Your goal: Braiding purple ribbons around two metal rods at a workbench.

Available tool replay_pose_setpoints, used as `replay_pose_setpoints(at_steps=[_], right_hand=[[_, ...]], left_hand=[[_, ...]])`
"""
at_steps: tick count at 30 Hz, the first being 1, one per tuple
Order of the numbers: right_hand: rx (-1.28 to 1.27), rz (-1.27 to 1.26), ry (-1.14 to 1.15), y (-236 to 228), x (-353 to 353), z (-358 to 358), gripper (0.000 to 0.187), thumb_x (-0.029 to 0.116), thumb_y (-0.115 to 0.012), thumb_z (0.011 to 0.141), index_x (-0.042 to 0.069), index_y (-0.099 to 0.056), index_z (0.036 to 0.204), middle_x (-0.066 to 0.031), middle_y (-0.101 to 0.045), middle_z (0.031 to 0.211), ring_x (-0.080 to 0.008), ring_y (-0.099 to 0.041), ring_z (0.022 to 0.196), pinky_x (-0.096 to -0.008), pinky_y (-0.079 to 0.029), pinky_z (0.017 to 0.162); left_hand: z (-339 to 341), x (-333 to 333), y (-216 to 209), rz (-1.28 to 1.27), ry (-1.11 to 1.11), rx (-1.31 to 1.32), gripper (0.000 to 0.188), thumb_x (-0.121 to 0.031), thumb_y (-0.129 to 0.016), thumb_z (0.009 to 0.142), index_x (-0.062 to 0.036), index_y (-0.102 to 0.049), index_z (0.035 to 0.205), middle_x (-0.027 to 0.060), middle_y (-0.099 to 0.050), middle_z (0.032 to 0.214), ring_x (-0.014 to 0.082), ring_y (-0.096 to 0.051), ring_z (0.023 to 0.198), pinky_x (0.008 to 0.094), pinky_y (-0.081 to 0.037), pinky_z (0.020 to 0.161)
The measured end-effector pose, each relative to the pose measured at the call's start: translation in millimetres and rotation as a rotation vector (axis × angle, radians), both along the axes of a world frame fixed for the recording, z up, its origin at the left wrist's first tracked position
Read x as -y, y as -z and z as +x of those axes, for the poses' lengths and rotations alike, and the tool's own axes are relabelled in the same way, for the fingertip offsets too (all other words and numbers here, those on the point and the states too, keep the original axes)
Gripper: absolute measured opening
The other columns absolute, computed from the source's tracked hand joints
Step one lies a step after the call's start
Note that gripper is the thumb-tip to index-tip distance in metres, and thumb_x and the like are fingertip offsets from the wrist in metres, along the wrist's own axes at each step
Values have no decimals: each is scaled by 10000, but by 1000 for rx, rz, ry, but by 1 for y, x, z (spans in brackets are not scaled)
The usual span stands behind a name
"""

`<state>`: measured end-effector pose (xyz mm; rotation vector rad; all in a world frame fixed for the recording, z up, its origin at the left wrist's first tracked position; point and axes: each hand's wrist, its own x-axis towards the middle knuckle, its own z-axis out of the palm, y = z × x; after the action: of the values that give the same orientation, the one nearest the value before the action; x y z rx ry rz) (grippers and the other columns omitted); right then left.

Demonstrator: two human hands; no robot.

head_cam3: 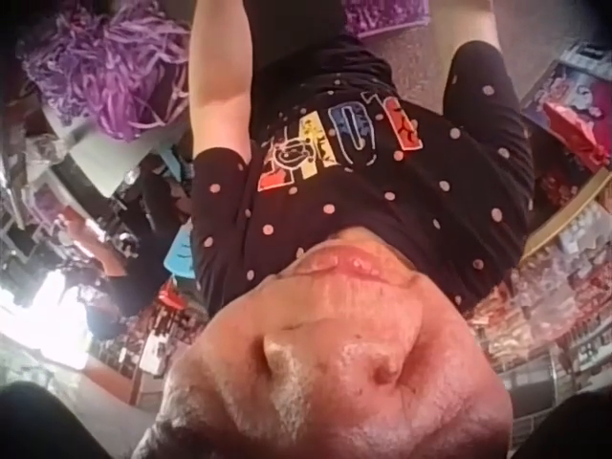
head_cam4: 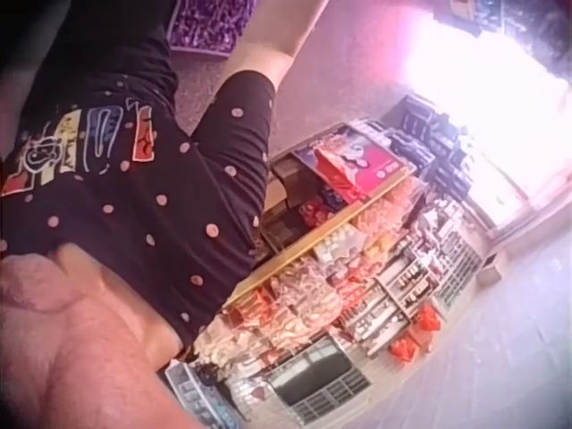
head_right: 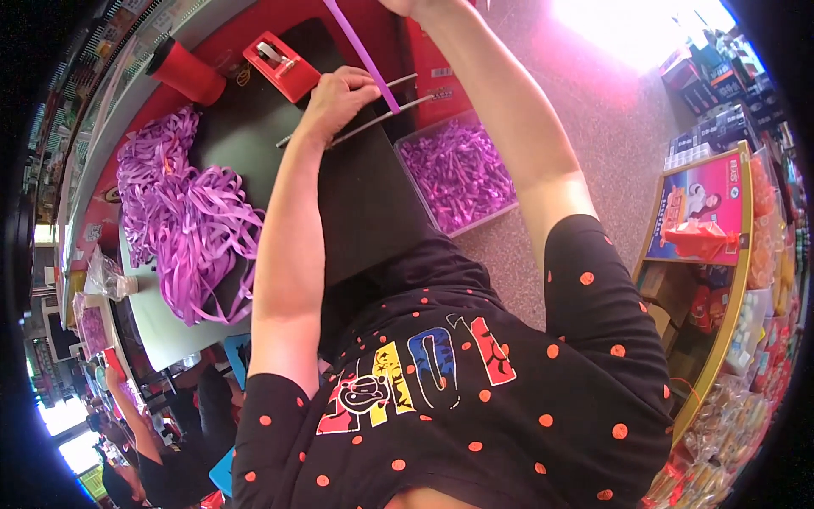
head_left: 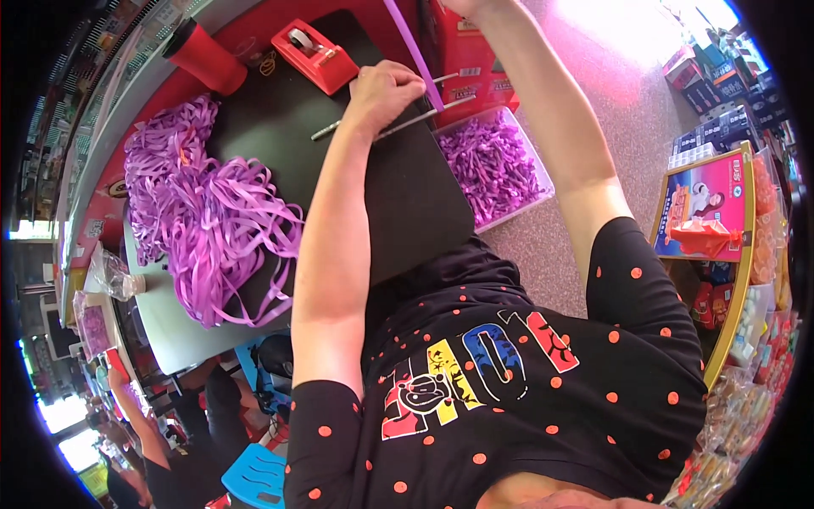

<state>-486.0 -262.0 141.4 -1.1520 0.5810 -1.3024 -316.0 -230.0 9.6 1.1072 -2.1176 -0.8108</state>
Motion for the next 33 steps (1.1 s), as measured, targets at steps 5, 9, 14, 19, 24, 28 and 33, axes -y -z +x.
replay_pose_setpoints(at_steps=[5, 9, 14, 19, 24, 28, 33], right_hand=[[-59, 60, 22, 79, 63, 15, 652, 552, -425, 946, 173, -288, 1458, -77, -645, 1110, -70, -534, 818, -218, -404, 737], [9, 230, 23, 137, 87, 4, 664, 568, -350, 960, 185, -204, 1483, -115, -640, 1134, -116, -566, 836, -268, -430, 791], [130, 386, 98, 198, 92, 11, 668, 556, -380, 947, 89, -336, 1423, -204, -581, 1206, -267, -567, 933, -401, -448, 856], [73, 480, 28, 263, 54, 11, 618, 504, -328, 989, 118, -225, 1461, -169, -623, 1155, -191, -580, 992, -340, -462, 864], [-368, 127, 182, 311, -56, -12, 491, 401, -393, 985, 9, -532, 1247, -127, -592, 1206, -194, -573, 1068, -346, -442, 923], [-496, 288, 260, 287, -164, -15, 457, 332, -361, 1021, 4, -485, 1314, -101, -624, 1079, -158, -585, 986, -299, -424, 923], [-637, 292, 506, 226, -238, -11, 430, 286, -366, 1013, -16, -522, 1276, -79, -672, 902, -134, -607, 870, -269, -423, 880]], left_hand=[[11, -2, -3, -52, 7, 93, 301, -151, -656, 662, -51, -732, 936, 81, -650, 1091, 279, -598, 1010, 364, -445, 940], [2, -9, -7, -24, -30, 94, 263, -145, -653, 666, -74, -746, 901, 61, -653, 1073, 259, -531, 1066, 366, -394, 978], [-4, -14, -3, -87, -121, 30, 185, -124, -665, 661, -63, -737, 820, 47, -655, 1014, 264, -537, 1023, 373, -398, 957], [-8, -16, -4, -78, -222, 67, 167, -127, -676, 659, -81, -736, 808, 42, -635, 1020, 264, -529, 1031, 370, -374, 955], [-12, -17, -6, -118, -133, 98, 183, -139, -671, 668, -120, -743, 836, 19, -625, 1023, 240, -508, 1055, 394, -334, 978], [-8, -17, -1, -172, -146, 65, 150, -112, -687, 648, -132, -749, 783, 0, -610, 960, 234, -507, 1011, 398, -347, 945], [-7, -16, -2, -186, -126, 63, 142, -131, -691, 662, -138, -752, 790, -4, -620, 969, 233, -508, 1015, 399, -345, 946]])
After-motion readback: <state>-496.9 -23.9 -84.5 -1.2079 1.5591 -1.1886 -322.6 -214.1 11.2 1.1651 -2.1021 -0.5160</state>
